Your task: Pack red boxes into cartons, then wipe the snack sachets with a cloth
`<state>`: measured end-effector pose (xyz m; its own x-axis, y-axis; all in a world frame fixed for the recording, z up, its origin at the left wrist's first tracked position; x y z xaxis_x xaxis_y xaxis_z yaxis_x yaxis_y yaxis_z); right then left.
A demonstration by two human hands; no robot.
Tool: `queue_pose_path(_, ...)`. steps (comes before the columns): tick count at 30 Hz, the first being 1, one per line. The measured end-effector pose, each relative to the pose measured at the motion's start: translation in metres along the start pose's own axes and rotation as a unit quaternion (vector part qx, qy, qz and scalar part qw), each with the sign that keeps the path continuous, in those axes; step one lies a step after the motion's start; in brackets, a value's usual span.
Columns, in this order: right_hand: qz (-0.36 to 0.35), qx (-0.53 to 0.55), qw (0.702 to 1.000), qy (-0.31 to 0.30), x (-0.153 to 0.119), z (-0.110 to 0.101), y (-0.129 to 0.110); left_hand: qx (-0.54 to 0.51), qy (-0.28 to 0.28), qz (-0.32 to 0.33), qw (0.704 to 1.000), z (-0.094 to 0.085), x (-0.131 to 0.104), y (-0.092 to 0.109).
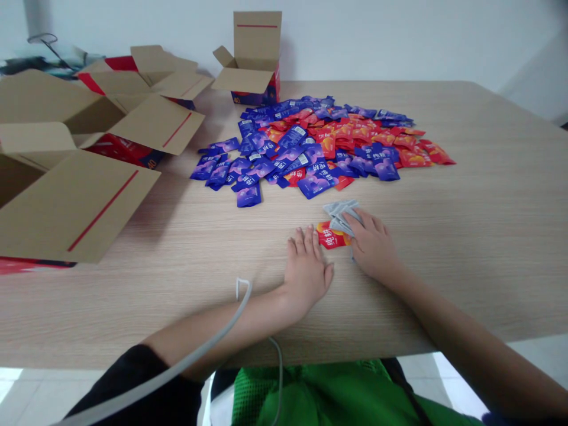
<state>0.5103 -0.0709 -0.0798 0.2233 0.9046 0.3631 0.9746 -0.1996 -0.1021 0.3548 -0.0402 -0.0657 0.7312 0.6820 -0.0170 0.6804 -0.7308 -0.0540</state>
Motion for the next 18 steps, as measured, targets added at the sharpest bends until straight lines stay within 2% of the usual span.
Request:
queue_pose_path(6, 0.000, -0.013, 1.000, 0.022, -0.009, 0.001, 0.025, -0.010, 0.009, -0.001, 1.000, 0.001, 0.001, 0.000)
queue_pose_path(11, -0.005, 0.049, 0.998, 0.038, 0.014, -0.008, 0.033, -0.013, 0.016, -0.008, 1.000, 0.002, 0.000, 0.001)
queue_pose_path(14, -0.025, 0.091, 0.993, 0.073, 0.031, -0.025, 0.017, -0.011, 0.018, -0.008, 1.000, 0.003, 0.001, 0.001)
queue_pose_path(16, -0.058, 0.115, 0.988, 0.085, 0.036, -0.033, -0.007, -0.007, 0.020, -0.005, 1.000, 0.002, 0.001, 0.001)
queue_pose_path(18, -0.092, 0.124, 0.986, 0.068, 0.035, -0.031, -0.034, -0.006, 0.019, 0.001, 1.000, 0.000, 0.001, 0.001)
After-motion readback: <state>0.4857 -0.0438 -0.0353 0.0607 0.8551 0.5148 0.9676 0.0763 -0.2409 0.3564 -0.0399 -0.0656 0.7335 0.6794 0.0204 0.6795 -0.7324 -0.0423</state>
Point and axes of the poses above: each hand's wrist, its own x-axis towards the middle knuckle, its own z-axis out of the palm, y = z × x, the point moved 5 cm from there along x, towards the middle knuckle, and after that the axes turned 9 degrees about y, right-handed, at the moved point
